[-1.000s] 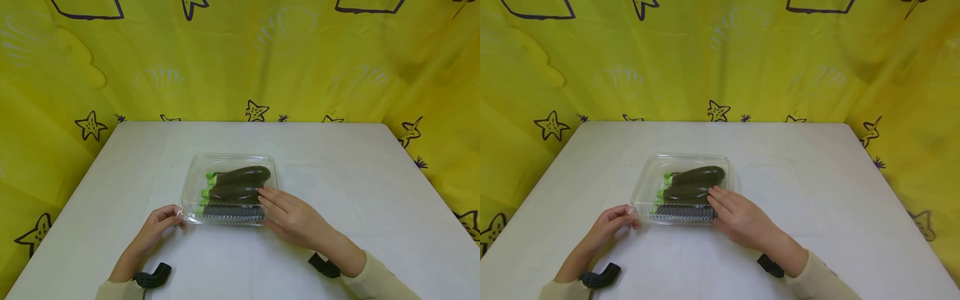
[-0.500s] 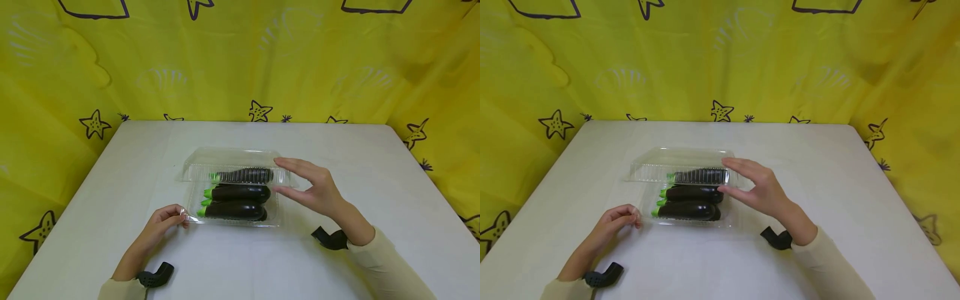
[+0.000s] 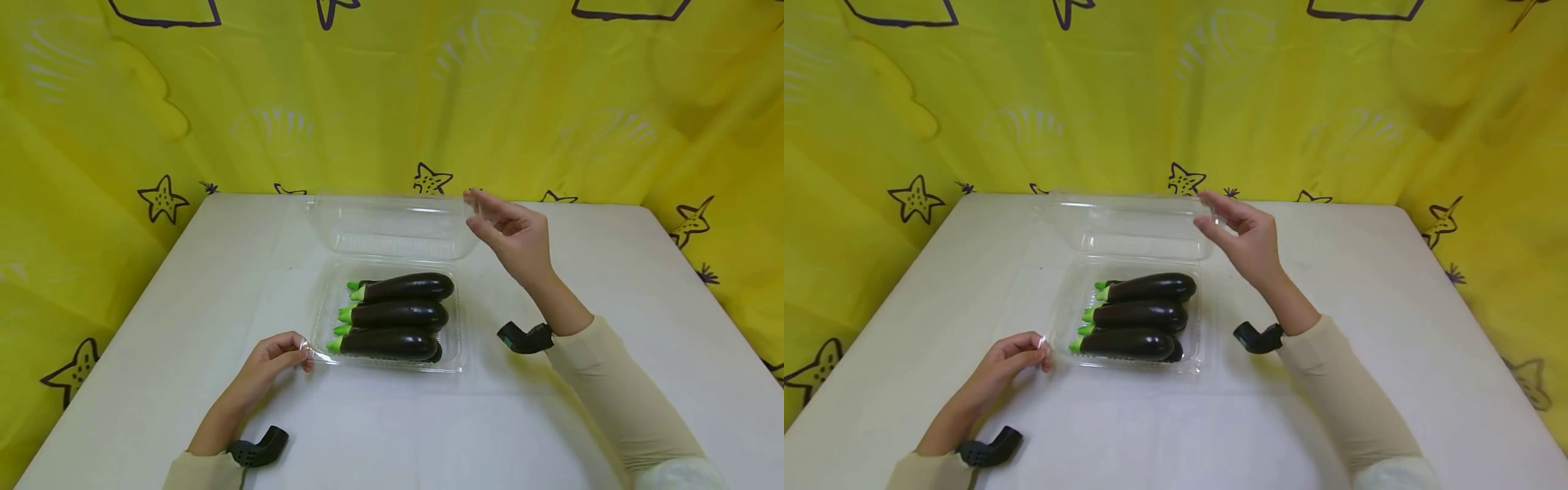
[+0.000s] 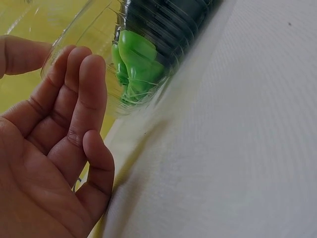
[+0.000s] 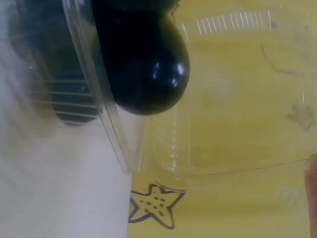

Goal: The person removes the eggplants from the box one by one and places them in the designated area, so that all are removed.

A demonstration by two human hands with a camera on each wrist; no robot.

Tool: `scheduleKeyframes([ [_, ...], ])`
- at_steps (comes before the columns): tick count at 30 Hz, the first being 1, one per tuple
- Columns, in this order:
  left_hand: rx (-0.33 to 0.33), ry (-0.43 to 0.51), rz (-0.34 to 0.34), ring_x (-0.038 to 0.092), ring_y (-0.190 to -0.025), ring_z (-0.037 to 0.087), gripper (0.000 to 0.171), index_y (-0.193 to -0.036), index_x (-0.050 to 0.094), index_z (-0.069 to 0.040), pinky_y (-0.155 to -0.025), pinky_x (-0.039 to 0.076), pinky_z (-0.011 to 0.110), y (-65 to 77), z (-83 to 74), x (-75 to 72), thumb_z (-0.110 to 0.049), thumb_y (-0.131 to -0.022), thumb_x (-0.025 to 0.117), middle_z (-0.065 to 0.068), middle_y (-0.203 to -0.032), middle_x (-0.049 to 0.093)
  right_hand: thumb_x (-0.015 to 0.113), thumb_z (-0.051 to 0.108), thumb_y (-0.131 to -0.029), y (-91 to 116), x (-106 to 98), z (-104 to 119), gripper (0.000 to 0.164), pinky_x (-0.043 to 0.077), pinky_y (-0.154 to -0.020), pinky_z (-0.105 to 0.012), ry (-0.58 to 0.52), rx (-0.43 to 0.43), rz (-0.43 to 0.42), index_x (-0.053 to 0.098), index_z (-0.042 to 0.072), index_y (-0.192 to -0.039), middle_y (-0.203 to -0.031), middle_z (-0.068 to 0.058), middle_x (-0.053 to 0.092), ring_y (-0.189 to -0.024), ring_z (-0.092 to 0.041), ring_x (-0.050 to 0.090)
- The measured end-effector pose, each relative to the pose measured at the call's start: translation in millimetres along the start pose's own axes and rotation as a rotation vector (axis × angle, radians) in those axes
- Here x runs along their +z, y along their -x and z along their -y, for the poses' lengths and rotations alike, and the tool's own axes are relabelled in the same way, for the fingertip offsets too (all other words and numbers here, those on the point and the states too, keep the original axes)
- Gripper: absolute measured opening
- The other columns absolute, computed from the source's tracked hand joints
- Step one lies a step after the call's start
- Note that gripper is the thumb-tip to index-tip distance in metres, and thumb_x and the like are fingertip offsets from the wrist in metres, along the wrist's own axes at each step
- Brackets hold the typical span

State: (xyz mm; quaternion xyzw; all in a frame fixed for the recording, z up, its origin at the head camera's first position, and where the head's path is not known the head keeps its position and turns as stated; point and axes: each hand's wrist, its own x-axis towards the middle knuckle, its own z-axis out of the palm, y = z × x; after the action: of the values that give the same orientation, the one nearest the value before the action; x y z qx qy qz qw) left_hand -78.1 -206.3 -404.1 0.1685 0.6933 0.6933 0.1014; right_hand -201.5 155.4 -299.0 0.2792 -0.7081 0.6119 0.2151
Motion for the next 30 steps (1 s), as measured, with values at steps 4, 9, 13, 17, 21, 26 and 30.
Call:
scheduleKeyframes([
  [4,-0.010,-0.006,-0.003,0.059,-0.071,0.014,0.013,-0.084,0.048,0.013,-0.072,0.045,0.025,0.0,-0.2,0.0,0.002,-0.091,0.048,-0.001,-0.076,0.060,0.066,-0.001,-0.082,-15,1,-19,0.029,0.049,-0.071,-0.021,-0.106,0.107,-0.072,0.064,-0.005,-0.110,-0.100,-0.005,0.068,-0.087,-0.015,0.065],
  [9,-0.019,-0.013,-0.012,0.060,-0.072,0.015,0.013,-0.084,0.049,0.012,-0.072,0.045,0.025,0.2,0.6,-0.3,0.001,-0.091,0.048,-0.001,-0.076,0.061,0.068,0.003,-0.081,-30,-2,-46,0.033,0.047,-0.078,-0.024,-0.270,0.267,-0.100,0.061,-0.009,-0.111,-0.099,-0.007,0.068,-0.090,-0.017,0.065],
  [13,-0.020,-0.011,-0.021,0.060,-0.072,0.015,0.013,-0.084,0.048,0.012,-0.073,0.045,0.025,0.3,1.0,0.4,0.001,-0.091,0.049,-0.001,-0.076,0.061,0.069,0.008,-0.081,-40,-2,-64,0.040,0.047,-0.078,-0.025,-0.311,0.389,-0.123,0.057,-0.011,-0.115,-0.100,-0.009,0.068,-0.090,-0.017,0.065],
  [17,-0.013,-0.004,-0.021,0.060,-0.072,0.014,0.013,-0.084,0.048,0.013,-0.073,0.046,0.025,0.5,1.8,0.4,0.001,-0.091,0.049,0.000,-0.076,0.061,0.068,0.012,-0.082,-49,-1,-78,0.046,0.047,-0.079,-0.027,-0.339,0.510,-0.119,0.054,-0.012,-0.118,-0.101,-0.010,0.067,-0.091,-0.016,0.065],
  [21,0.004,0.010,-0.004,0.060,-0.072,0.014,0.010,-0.084,0.050,0.011,-0.073,0.046,0.025,0.3,2.6,-1.1,0.003,-0.090,0.048,-0.001,-0.077,0.061,0.064,0.012,-0.085,-54,2,-88,0.048,0.047,-0.079,-0.026,-0.387,0.620,-0.088,0.049,-0.010,-0.124,-0.114,-0.016,0.061,-0.095,-0.017,0.063],
  [26,0.006,0.026,0.025,0.060,-0.072,0.013,0.007,-0.083,0.051,0.008,-0.073,0.047,0.026,0.4,2.4,-3.0,0.005,-0.088,0.050,-0.001,-0.077,0.062,0.061,0.002,-0.087,-55,7,-98,0.039,0.046,-0.080,-0.028,-0.523,0.698,-0.096,0.050,-0.012,-0.122,-0.102,-0.015,0.066,-0.090,-0.020,0.064],
  [30,-0.005,0.024,0.031,0.060,-0.072,0.013,0.008,-0.083,0.050,0.011,-0.073,0.047,0.026,0.5,1.8,-3.4,0.005,-0.088,0.050,-0.001,-0.077,0.062,0.058,0.001,-0.088,-52,7,-106,0.038,0.048,-0.078,-0.026,-0.516,0.766,-0.078,0.048,-0.013,-0.122,-0.097,-0.012,0.066,-0.087,-0.019,0.064],
])
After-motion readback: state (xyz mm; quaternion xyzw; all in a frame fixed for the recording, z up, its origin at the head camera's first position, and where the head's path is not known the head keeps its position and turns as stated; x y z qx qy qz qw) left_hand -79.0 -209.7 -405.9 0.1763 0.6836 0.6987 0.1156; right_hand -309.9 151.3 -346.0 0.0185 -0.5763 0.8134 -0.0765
